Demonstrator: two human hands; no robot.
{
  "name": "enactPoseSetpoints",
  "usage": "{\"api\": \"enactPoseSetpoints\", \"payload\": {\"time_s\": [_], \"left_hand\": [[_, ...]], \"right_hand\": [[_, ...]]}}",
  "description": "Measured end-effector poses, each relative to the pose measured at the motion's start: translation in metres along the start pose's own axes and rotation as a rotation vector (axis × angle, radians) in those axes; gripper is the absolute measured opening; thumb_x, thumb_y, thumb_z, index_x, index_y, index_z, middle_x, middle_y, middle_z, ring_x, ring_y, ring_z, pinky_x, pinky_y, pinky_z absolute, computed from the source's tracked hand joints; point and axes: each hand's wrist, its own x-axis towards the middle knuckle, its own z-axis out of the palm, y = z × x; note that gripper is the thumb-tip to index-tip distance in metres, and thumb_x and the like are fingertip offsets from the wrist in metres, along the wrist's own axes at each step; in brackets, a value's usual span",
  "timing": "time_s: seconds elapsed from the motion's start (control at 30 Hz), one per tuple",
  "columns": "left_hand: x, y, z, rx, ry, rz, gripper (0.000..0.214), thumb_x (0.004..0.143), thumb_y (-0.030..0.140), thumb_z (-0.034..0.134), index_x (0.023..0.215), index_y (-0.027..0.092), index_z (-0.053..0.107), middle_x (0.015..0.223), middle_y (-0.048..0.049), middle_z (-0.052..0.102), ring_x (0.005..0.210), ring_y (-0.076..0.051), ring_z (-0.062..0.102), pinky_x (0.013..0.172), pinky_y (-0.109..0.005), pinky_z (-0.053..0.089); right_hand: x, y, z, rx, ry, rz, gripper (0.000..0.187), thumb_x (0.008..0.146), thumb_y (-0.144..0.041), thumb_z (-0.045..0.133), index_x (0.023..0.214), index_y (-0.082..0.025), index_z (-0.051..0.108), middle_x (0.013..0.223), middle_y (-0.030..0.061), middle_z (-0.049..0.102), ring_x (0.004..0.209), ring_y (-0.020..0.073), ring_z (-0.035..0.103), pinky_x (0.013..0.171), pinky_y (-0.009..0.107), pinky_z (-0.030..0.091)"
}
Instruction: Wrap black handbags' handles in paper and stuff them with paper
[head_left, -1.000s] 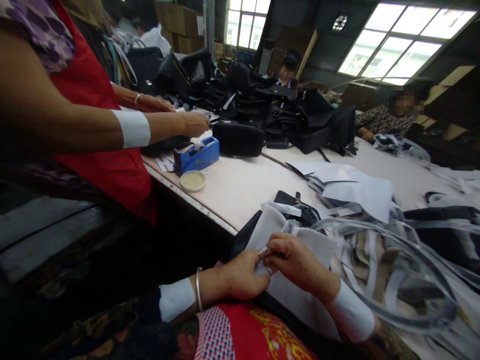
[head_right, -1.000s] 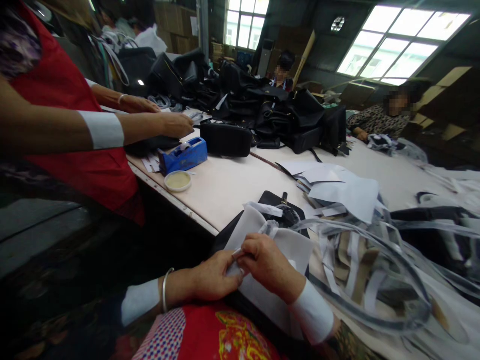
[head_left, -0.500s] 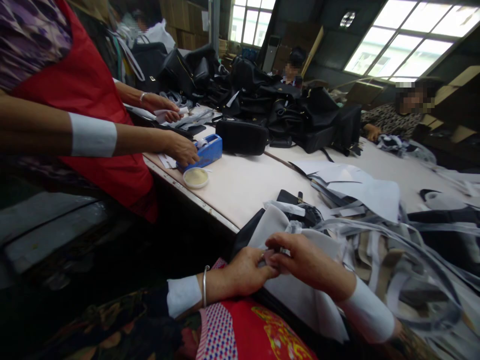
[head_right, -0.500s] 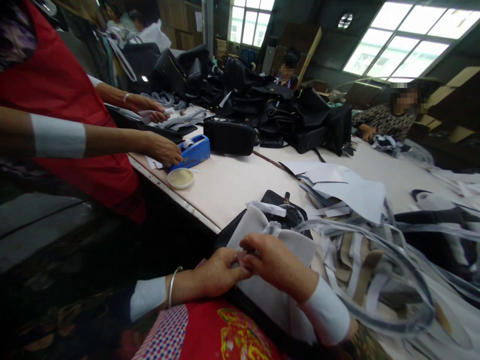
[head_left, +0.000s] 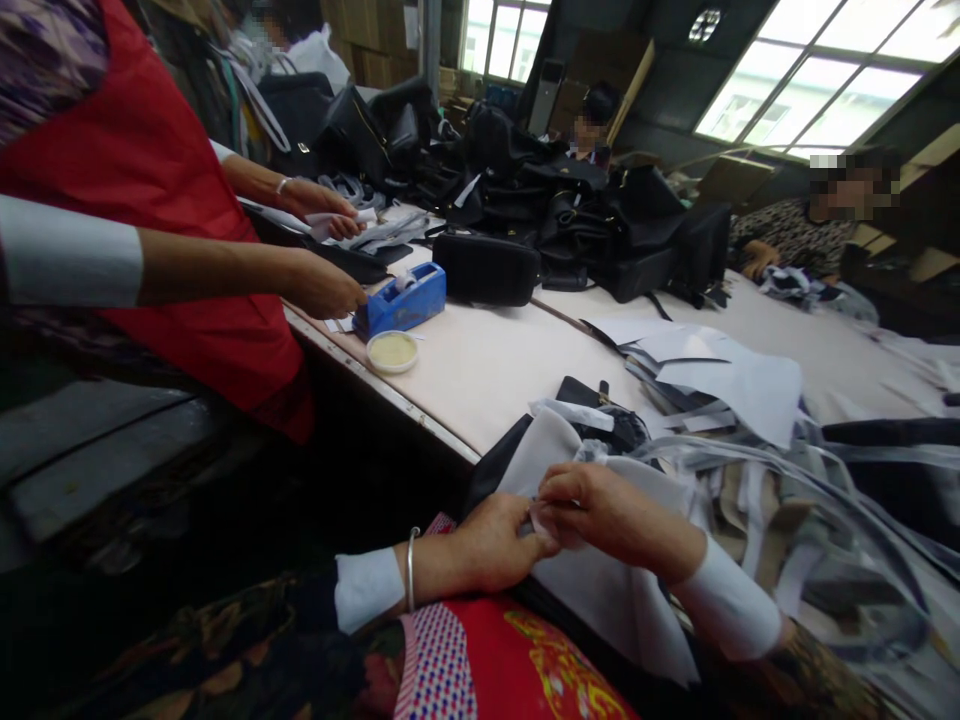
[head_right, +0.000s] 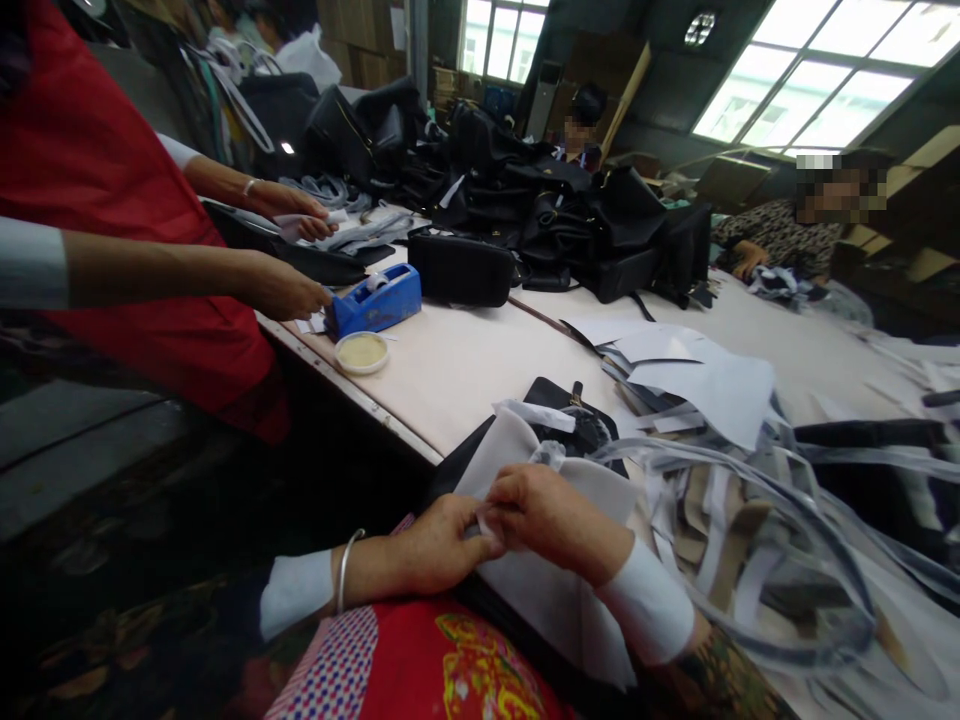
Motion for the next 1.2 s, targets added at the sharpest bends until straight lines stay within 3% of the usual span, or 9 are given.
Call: {"api": "enactPoseSetpoints", "payload": {"time_s": [0.13,0.23,0.33,0.43,0.6,0.73,0.9,1.07,1.2], "left_hand": [[0.002,-0.001,0.001,0.033,0.004,-0.05,0.018,0.082,0.029,0.061,0.088,0.015,0.071,0.079,-0.0011,0.07,0.07,-0.016,0.061,0.064,-0.025,0.045],[0.002,0.003,-0.002,0.028,0.006,-0.03,0.02,0.084,0.03,0.059,0.089,0.015,0.071,0.081,-0.0017,0.071,0.073,-0.017,0.062,0.068,-0.026,0.047],[0.0,0.01,-0.007,0.018,0.015,0.038,0.02,0.085,0.027,0.058,0.093,0.015,0.071,0.087,-0.0023,0.071,0.079,-0.018,0.062,0.075,-0.027,0.047],[0.0,0.015,-0.01,-0.005,0.025,0.027,0.017,0.084,0.023,0.059,0.092,0.013,0.071,0.084,-0.0012,0.069,0.077,-0.016,0.061,0.072,-0.025,0.046],[0.003,0.016,-0.01,-0.034,-0.023,-0.057,0.021,0.083,0.03,0.062,0.082,0.011,0.071,0.073,0.0007,0.063,0.068,-0.014,0.054,0.063,-0.023,0.042],[0.003,0.018,-0.017,-0.134,-0.094,-0.02,0.023,0.08,0.029,0.063,0.095,0.013,0.073,0.08,-0.0001,0.065,0.073,-0.014,0.057,0.07,-0.024,0.046],[0.003,0.016,-0.028,-0.325,-0.248,-0.228,0.036,0.081,0.036,0.062,0.107,0.012,0.067,0.061,0.0038,0.052,0.048,-0.008,0.043,0.044,-0.019,0.033],[0.003,0.015,-0.021,-0.306,-0.218,-0.278,0.048,0.087,0.05,0.059,0.113,0.01,0.064,0.056,0.0059,0.046,0.043,-0.007,0.038,0.041,-0.018,0.028],[0.005,0.015,-0.014,-0.24,-0.155,-0.22,0.045,0.088,0.05,0.059,0.108,0.011,0.066,0.064,0.0037,0.051,0.053,-0.008,0.041,0.05,-0.019,0.035]], "right_hand": [[0.004,-0.003,0.01,-0.136,0.091,0.047,0.02,0.085,-0.017,0.064,0.065,-0.018,0.064,0.068,0.0001,0.061,0.061,0.0117,0.054,0.058,0.026,0.039],[0.004,-0.003,0.018,-0.232,0.169,0.014,0.017,0.084,-0.016,0.065,0.067,-0.017,0.062,0.071,0.0015,0.062,0.068,0.0145,0.056,0.065,0.029,0.038],[0.001,-0.001,0.025,-0.313,0.276,-0.056,0.017,0.085,-0.016,0.063,0.069,-0.016,0.06,0.074,0.0032,0.062,0.074,0.0172,0.055,0.071,0.034,0.037],[-0.003,0.004,0.03,-0.338,0.356,-0.201,0.021,0.089,-0.013,0.055,0.069,-0.015,0.058,0.075,0.0056,0.062,0.078,0.0187,0.055,0.073,0.036,0.036],[-0.017,0.009,0.028,-0.319,0.284,-0.367,0.022,0.094,-0.011,0.047,0.079,-0.017,0.063,0.083,0.006,0.067,0.098,0.0223,0.059,0.083,0.038,0.037],[-0.03,0.009,0.024,-0.425,0.228,-0.351,0.012,0.095,-0.026,0.056,0.097,-0.02,0.066,0.109,0.0075,0.07,0.12,0.0274,0.052,0.098,0.044,0.034],[-0.034,0.019,0.032,-0.495,0.312,-0.377,0.013,0.098,-0.025,0.054,0.103,-0.022,0.066,0.12,0.0041,0.069,0.128,0.0255,0.048,0.104,0.044,0.03],[-0.042,0.023,0.051,-0.51,0.487,-0.362,0.013,0.096,-0.022,0.056,0.104,-0.021,0.066,0.123,0.0038,0.069,0.127,0.0248,0.05,0.104,0.042,0.033],[-0.062,0.015,0.049,-0.51,0.583,-0.251,0.02,0.096,-0.018,0.053,0.113,-0.02,0.064,0.124,0.0061,0.068,0.123,0.0235,0.054,0.099,0.04,0.041]]}}
